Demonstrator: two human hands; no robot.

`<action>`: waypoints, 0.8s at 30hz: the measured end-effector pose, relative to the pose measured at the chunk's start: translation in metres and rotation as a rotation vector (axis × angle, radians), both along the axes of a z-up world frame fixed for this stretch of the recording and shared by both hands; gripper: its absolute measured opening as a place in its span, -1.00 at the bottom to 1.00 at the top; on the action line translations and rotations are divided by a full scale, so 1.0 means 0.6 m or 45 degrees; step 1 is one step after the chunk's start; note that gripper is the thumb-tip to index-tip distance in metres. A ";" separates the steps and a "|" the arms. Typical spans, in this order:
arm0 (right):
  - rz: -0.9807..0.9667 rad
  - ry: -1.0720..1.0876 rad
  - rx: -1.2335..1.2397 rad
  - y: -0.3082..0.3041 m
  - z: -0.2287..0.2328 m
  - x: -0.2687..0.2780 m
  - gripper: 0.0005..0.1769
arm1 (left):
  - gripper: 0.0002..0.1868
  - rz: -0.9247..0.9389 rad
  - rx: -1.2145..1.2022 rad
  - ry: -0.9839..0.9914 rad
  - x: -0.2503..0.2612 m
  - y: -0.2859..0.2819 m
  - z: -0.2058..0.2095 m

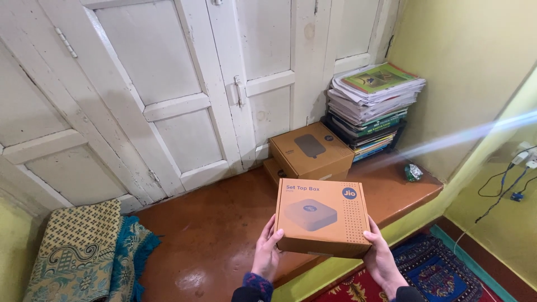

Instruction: The person picks up a set-top box package from a ledge, moves it to another spot, and then picks up and repositions a prayer mat on the floor.

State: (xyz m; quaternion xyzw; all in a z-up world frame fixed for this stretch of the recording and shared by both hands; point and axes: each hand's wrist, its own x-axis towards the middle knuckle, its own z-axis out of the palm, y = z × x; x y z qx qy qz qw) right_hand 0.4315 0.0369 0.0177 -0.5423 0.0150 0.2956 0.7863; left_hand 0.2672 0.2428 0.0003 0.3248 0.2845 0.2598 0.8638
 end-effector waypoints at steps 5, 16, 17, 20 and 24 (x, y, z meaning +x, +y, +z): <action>0.016 -0.010 0.054 -0.008 -0.004 0.021 -0.13 | -0.15 0.015 0.007 -0.013 0.012 -0.011 0.013; 0.044 -0.011 0.137 -0.020 -0.041 0.088 -0.14 | -0.17 0.121 -0.047 -0.061 0.058 -0.031 0.013; 0.038 0.001 0.124 -0.021 -0.038 0.092 -0.14 | -0.17 0.087 -0.046 -0.011 0.060 -0.035 0.021; 0.056 0.011 0.121 -0.025 -0.027 0.104 -0.14 | -0.18 0.058 -0.021 0.045 0.075 -0.039 0.014; 0.058 0.024 0.124 -0.032 -0.029 0.130 -0.13 | -0.19 0.057 0.018 0.071 0.100 -0.045 0.004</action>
